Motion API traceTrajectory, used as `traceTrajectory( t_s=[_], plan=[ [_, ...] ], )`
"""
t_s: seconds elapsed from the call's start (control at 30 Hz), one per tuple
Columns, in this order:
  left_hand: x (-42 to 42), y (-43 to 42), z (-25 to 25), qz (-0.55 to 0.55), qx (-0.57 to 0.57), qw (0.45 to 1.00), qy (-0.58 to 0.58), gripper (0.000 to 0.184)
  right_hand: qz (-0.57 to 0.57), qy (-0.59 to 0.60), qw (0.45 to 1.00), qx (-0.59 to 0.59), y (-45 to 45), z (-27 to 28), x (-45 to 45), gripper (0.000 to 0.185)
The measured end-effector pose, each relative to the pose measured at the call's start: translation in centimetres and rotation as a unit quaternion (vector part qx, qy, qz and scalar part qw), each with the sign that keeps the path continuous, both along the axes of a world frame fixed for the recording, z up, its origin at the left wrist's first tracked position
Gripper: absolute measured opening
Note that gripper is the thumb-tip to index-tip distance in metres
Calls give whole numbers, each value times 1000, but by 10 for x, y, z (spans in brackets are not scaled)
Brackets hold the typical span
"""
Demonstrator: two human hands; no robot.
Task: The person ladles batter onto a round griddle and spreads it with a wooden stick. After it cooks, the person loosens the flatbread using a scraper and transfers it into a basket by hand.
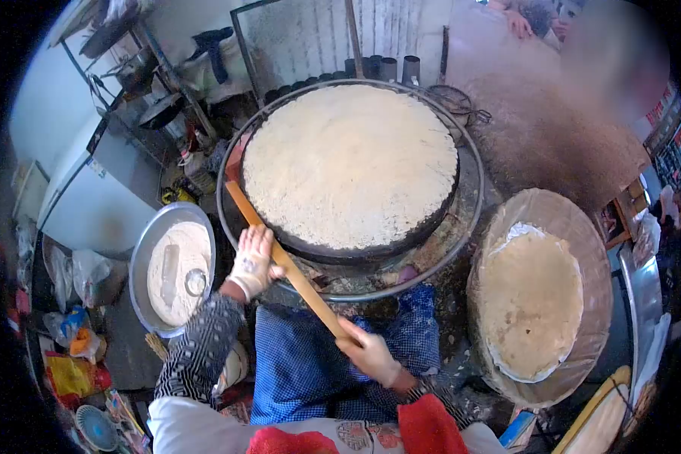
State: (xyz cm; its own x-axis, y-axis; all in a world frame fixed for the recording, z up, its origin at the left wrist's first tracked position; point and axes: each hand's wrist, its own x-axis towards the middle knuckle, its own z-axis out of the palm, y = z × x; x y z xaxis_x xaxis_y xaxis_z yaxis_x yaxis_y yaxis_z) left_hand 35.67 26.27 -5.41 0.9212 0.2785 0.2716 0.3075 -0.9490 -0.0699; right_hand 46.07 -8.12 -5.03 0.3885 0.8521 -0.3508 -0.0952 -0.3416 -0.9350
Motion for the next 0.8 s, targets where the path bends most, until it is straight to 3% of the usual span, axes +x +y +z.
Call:
traceTrajectory(
  t_s=[0.03, 0.1, 0.17, 0.27, 0.3, 0.37, 0.5, 0.8],
  plan=[
    [7, -19, 1, -6, 10, 1000, -10, 110, -16, -69, 997, 29, -22, -9, -9, 52],
    [56, -74, 59, -87, -81, 992, -33, 110, -99, -61, 993, -12, -65, 8, -18, 53],
    [121, -93, 50, -204, -140, 968, -38, 113, -227, -146, 961, 68, -98, -17, -26, 53],
    [235, -127, 38, -341, -106, 931, -78, 104, -391, 71, 917, -30, -88, 43, -18, 53],
    [268, -132, 23, -367, -96, 922, -76, 103, -401, 92, 911, -9, -76, 42, -8, 53],
    [308, -128, 6, -321, -44, 945, 30, 106, -419, 135, 898, 28, -51, 33, 16, 52],
    [328, -49, 31, -243, -48, 962, 113, 99, -310, 185, 931, 57, -6, 31, 77, 51],
    [253, 73, 30, -79, -74, 991, 83, 91, -148, 334, 928, 76, 74, 23, 117, 51]
  ],
)
